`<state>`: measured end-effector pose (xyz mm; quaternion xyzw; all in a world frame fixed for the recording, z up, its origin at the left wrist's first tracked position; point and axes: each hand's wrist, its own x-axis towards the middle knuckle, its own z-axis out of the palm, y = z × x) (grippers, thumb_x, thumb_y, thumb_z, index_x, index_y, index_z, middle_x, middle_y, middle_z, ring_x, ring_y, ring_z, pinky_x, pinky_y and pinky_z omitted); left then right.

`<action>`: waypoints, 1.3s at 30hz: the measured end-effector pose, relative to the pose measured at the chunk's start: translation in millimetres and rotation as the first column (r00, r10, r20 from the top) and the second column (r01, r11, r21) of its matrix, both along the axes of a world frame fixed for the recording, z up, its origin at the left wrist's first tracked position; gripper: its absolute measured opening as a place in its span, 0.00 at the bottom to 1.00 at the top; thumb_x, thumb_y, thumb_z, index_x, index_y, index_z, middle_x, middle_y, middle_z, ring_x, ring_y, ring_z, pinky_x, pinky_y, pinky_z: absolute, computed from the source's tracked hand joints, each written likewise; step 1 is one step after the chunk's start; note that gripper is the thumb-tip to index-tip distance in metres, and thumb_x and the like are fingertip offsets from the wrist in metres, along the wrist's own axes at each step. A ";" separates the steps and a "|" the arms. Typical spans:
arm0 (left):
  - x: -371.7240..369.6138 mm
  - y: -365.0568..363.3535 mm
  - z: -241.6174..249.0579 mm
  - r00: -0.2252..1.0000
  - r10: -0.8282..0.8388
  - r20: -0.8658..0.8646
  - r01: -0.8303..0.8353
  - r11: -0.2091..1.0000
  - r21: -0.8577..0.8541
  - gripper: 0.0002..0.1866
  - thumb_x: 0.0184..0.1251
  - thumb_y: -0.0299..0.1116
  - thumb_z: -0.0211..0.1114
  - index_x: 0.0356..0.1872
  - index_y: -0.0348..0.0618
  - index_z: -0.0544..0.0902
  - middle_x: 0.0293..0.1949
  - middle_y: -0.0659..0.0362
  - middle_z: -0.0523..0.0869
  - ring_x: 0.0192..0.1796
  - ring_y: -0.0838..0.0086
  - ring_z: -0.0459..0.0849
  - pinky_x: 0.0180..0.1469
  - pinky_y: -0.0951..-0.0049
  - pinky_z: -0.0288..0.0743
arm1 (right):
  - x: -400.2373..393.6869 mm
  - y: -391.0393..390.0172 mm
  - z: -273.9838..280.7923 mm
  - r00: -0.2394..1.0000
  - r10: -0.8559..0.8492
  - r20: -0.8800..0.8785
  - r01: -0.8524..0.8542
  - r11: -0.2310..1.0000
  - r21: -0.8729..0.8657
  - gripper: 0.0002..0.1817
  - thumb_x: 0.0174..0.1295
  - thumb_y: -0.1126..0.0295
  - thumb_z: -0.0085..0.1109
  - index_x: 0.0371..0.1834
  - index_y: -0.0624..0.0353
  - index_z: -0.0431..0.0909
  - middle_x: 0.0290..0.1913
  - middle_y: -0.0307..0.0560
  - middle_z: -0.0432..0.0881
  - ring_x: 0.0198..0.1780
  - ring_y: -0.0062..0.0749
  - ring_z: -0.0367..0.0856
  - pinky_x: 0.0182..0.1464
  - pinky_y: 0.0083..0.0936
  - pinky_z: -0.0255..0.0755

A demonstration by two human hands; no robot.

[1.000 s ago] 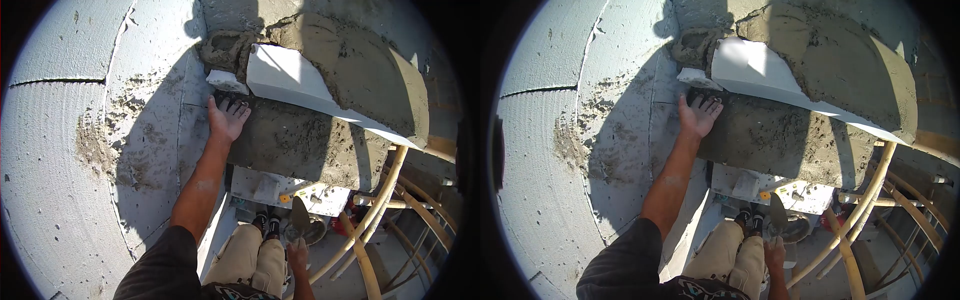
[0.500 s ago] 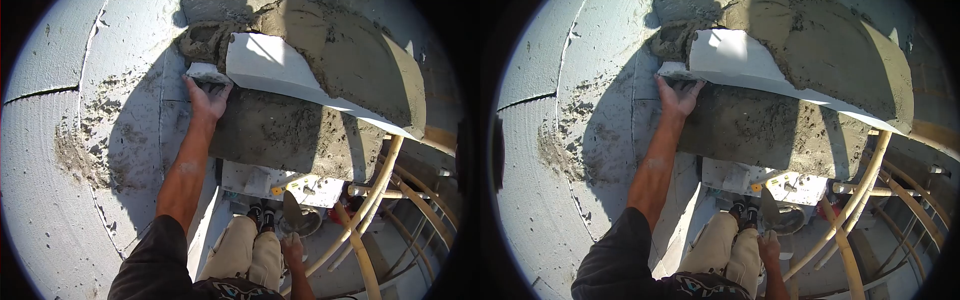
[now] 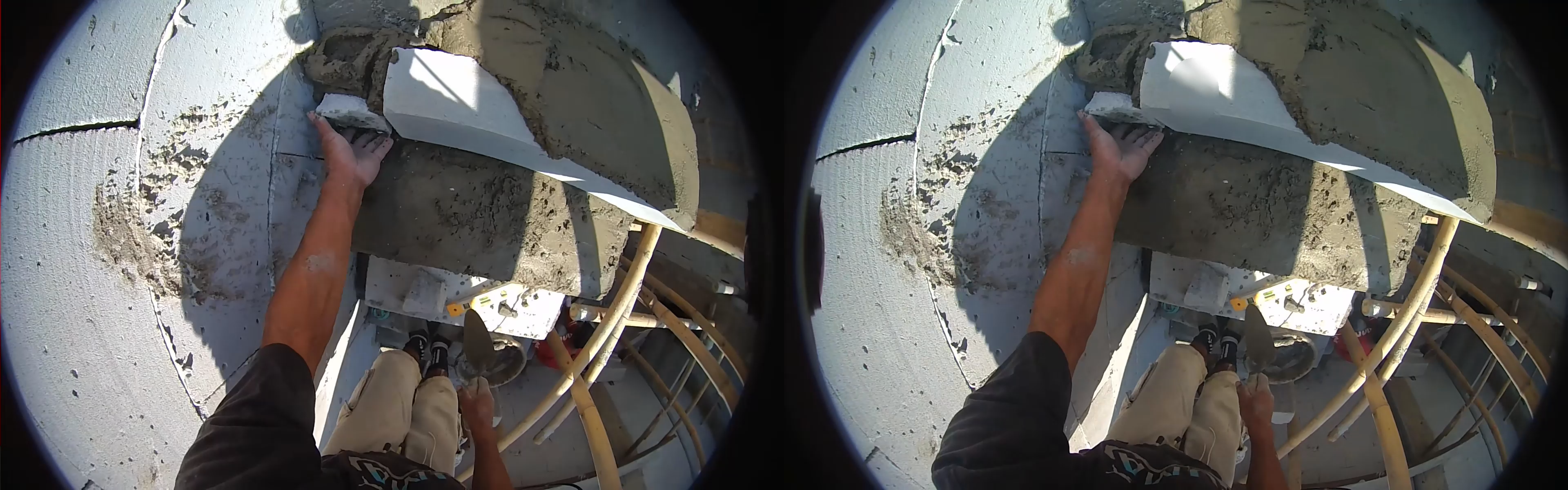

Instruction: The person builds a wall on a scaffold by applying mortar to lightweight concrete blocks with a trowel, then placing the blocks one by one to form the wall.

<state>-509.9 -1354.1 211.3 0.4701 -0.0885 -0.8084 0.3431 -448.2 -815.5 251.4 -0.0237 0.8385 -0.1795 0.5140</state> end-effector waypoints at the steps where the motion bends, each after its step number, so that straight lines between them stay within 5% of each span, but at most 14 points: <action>1: -0.5 -0.2 -0.3 1.000 -0.018 -0.014 0.018 1.000 -0.001 0.69 0.52 0.86 0.51 0.80 0.43 0.34 0.79 0.36 0.41 0.80 0.40 0.43 0.79 0.41 0.41 | 0.5 -0.5 -0.3 1.000 0.024 -0.016 -0.024 1.000 0.000 0.26 0.59 0.58 0.67 0.54 0.64 0.72 0.44 0.71 0.83 0.50 0.72 0.79 0.50 0.51 0.74; 13: 9.6 3.1 22.8 0.997 -0.078 0.026 0.079 0.996 -0.043 0.62 0.59 0.82 0.49 0.81 0.45 0.40 0.80 0.44 0.40 0.82 0.47 0.41 0.79 0.40 0.43 | 17.2 9.8 14.1 0.998 0.018 -0.059 -0.019 1.000 -0.012 0.24 0.60 0.62 0.68 0.52 0.65 0.72 0.43 0.71 0.82 0.50 0.71 0.80 0.49 0.50 0.73; 19: 11.1 3.7 28.3 0.994 -0.083 0.067 0.084 0.996 -0.011 0.60 0.61 0.80 0.50 0.81 0.45 0.43 0.80 0.44 0.43 0.81 0.48 0.44 0.79 0.40 0.45 | 30.5 24.5 21.0 0.991 -0.132 0.018 0.131 0.991 0.035 0.26 0.60 0.60 0.66 0.56 0.66 0.73 0.43 0.66 0.83 0.47 0.62 0.82 0.50 0.45 0.73; 22: 19.6 3.1 25.0 0.992 -0.113 0.053 0.116 0.991 -0.065 0.59 0.63 0.78 0.50 0.81 0.44 0.43 0.80 0.44 0.44 0.81 0.49 0.45 0.78 0.40 0.46 | 58.9 75.6 -3.6 0.986 -0.119 -0.115 0.131 0.987 0.098 0.25 0.62 0.58 0.65 0.54 0.64 0.72 0.44 0.64 0.83 0.48 0.60 0.82 0.51 0.45 0.73; 24: 26.4 6.4 26.5 0.992 -0.101 0.075 0.105 0.994 -0.041 0.62 0.59 0.79 0.54 0.81 0.45 0.41 0.80 0.44 0.46 0.80 0.46 0.48 0.77 0.40 0.47 | 70.9 101.4 -4.1 0.958 -0.270 -0.099 0.281 0.951 0.128 0.25 0.63 0.57 0.65 0.54 0.64 0.71 0.46 0.63 0.82 0.48 0.61 0.81 0.52 0.45 0.73; 26: 34.1 30.2 38.4 0.980 -0.160 0.116 0.174 0.977 -0.123 0.57 0.65 0.74 0.52 0.81 0.43 0.41 0.79 0.43 0.47 0.80 0.48 0.50 0.78 0.41 0.47 | 79.1 116.7 -2.3 0.948 -0.299 -0.113 0.317 0.926 0.205 0.25 0.62 0.56 0.65 0.55 0.61 0.72 0.49 0.64 0.82 0.52 0.63 0.80 0.53 0.47 0.73; 27: 37.1 55.3 51.2 0.966 -0.195 0.169 0.227 0.953 -0.200 0.53 0.70 0.70 0.49 0.81 0.42 0.41 0.79 0.44 0.48 0.79 0.49 0.53 0.79 0.42 0.48 | 85.8 127.9 -9.0 0.956 -0.270 -0.117 0.293 0.908 0.301 0.22 0.65 0.57 0.61 0.53 0.63 0.72 0.47 0.65 0.81 0.52 0.65 0.80 0.53 0.50 0.73; 28: 47.7 78.0 55.4 0.929 -0.320 0.187 0.364 0.883 -0.298 0.51 0.72 0.68 0.48 0.80 0.41 0.40 0.79 0.45 0.49 0.79 0.49 0.54 0.79 0.45 0.49 | 110.1 174.3 -48.2 0.978 -0.011 -0.210 0.045 0.986 0.158 0.17 0.66 0.61 0.57 0.47 0.65 0.74 0.44 0.63 0.79 0.47 0.64 0.80 0.51 0.52 0.75; 29: 49.0 112.2 70.2 0.908 -0.341 0.244 0.406 0.858 -0.315 0.47 0.75 0.65 0.46 0.80 0.37 0.47 0.77 0.45 0.57 0.78 0.50 0.57 0.78 0.47 0.52 | 117.0 193.9 -65.0 0.938 0.241 -0.249 -0.196 0.961 0.194 0.14 0.67 0.64 0.53 0.43 0.66 0.76 0.41 0.61 0.77 0.42 0.62 0.81 0.48 0.51 0.78; 30: 62.7 144.7 68.4 0.864 -0.447 0.232 0.501 0.806 -0.315 0.45 0.76 0.64 0.45 0.78 0.36 0.52 0.75 0.44 0.61 0.77 0.51 0.59 0.77 0.48 0.55 | 123.8 208.8 -85.8 0.931 0.254 -0.264 -0.192 0.952 0.238 0.14 0.65 0.63 0.54 0.41 0.65 0.77 0.41 0.60 0.77 0.41 0.61 0.82 0.47 0.50 0.79; 31: 76.9 168.4 68.6 0.817 -0.532 0.221 0.576 0.745 -0.335 0.43 0.77 0.63 0.45 0.77 0.35 0.58 0.74 0.44 0.64 0.76 0.51 0.62 0.76 0.48 0.58 | 121.5 211.2 -104.5 0.990 0.035 -0.133 0.016 0.931 0.365 0.17 0.66 0.60 0.52 0.46 0.64 0.77 0.45 0.64 0.80 0.47 0.63 0.82 0.51 0.51 0.78; 33: 116.1 222.7 50.1 0.571 -0.817 -0.087 0.777 0.571 -0.266 0.39 0.78 0.62 0.44 0.72 0.35 0.67 0.72 0.45 0.69 0.74 0.54 0.67 0.72 0.52 0.65 | 84.5 181.6 -103.6 0.962 -0.261 -0.084 0.265 0.804 0.533 0.20 0.65 0.58 0.53 0.51 0.64 0.74 0.52 0.68 0.82 0.56 0.63 0.81 0.57 0.52 0.75; 36: 135.3 326.6 24.2 0.120 -0.993 0.019 0.993 0.119 -0.021 0.40 0.71 0.61 0.60 0.72 0.40 0.69 0.67 0.51 0.76 0.64 0.62 0.78 0.61 0.62 0.73 | 66.0 203.6 -154.4 0.975 -0.206 -0.086 0.219 0.805 0.552 0.24 0.65 0.57 0.52 0.57 0.63 0.71 0.57 0.69 0.81 0.61 0.63 0.78 0.62 0.50 0.72; 39: 159.2 410.6 -64.7 -0.273 -0.939 0.211 0.959 -0.248 0.137 0.41 0.67 0.56 0.68 0.71 0.34 0.70 0.66 0.46 0.77 0.66 0.61 0.78 0.65 0.64 0.71 | 24.2 220.9 -186.6 0.978 -0.197 -0.068 0.201 0.799 0.566 0.23 0.62 0.62 0.55 0.57 0.63 0.76 0.55 0.62 0.83 0.58 0.57 0.82 0.59 0.47 0.76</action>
